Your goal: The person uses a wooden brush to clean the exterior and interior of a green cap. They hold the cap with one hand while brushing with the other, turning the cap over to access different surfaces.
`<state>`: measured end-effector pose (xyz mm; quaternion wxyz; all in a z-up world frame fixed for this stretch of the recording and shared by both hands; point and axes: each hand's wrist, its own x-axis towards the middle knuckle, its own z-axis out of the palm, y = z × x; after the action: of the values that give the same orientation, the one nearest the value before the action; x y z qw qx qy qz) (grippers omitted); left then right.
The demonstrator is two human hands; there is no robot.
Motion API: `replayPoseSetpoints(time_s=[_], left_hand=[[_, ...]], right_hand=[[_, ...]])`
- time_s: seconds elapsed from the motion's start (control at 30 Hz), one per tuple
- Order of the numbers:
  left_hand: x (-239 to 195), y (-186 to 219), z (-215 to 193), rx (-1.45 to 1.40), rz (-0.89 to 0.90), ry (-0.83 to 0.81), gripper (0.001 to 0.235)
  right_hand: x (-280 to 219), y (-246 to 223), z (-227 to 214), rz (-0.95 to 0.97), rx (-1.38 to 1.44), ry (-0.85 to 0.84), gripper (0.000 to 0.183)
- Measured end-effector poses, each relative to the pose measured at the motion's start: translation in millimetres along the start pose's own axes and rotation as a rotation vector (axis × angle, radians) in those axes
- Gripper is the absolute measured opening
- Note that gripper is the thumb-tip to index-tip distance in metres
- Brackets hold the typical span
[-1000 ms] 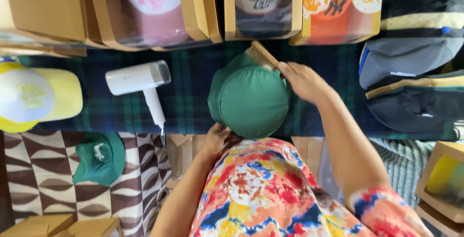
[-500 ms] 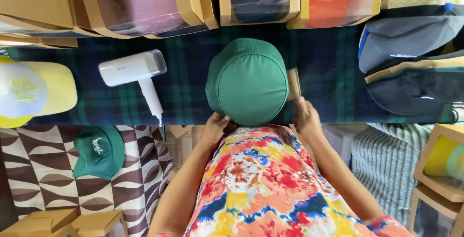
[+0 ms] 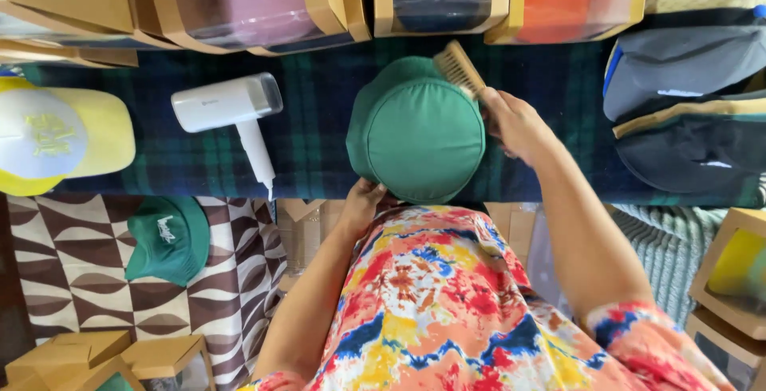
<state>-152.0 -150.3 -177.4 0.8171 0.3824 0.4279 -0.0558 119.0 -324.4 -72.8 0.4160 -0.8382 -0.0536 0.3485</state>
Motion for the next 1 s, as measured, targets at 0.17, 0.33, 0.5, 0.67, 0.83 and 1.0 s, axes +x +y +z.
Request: replayPoseSetpoints(time_s=[0.17, 0.33, 0.5, 0.67, 0.83, 1.0], left_hand=[[-3.0, -10.4, -10.1, 0.022, -0.020, 0.003, 0.022], [-6.8, -7.7, -11.2, 0.029, -0.017, -0.001, 0.023], [-0.2, -8.6, -20.2, -0.068, -0.009, -0.045, 0.024], [-45.5, 13.8, 7.4, -0.191, -0.110, -0.167, 0.022], [-25.4, -9.9, -10.9, -0.261, -0.053, -0.288, 0.053], [-23.4, -0.6, -8.8, 0.023, -0.119, -0.166, 0.048]], right_hand=[[-14.1, 8.7, -0.6, 0.260, -0.166, -0.038, 0.052], [-85.2, 35.6, 4.3, 0.071, 0.009, 0.254, 0.049], [-115.4, 19.3, -4.9, -0.296, -0.293, 0.417, 0.020], [-112.8, -58.7, 10.9, -0.879, -0.410, 0.134, 0.016], [-61.0, -95.0, -18.3, -0.761, -1.154, 0.345, 0.040], [-92.5, -113.1, 11.2, -1.076, -1.251, -0.172, 0.044]])
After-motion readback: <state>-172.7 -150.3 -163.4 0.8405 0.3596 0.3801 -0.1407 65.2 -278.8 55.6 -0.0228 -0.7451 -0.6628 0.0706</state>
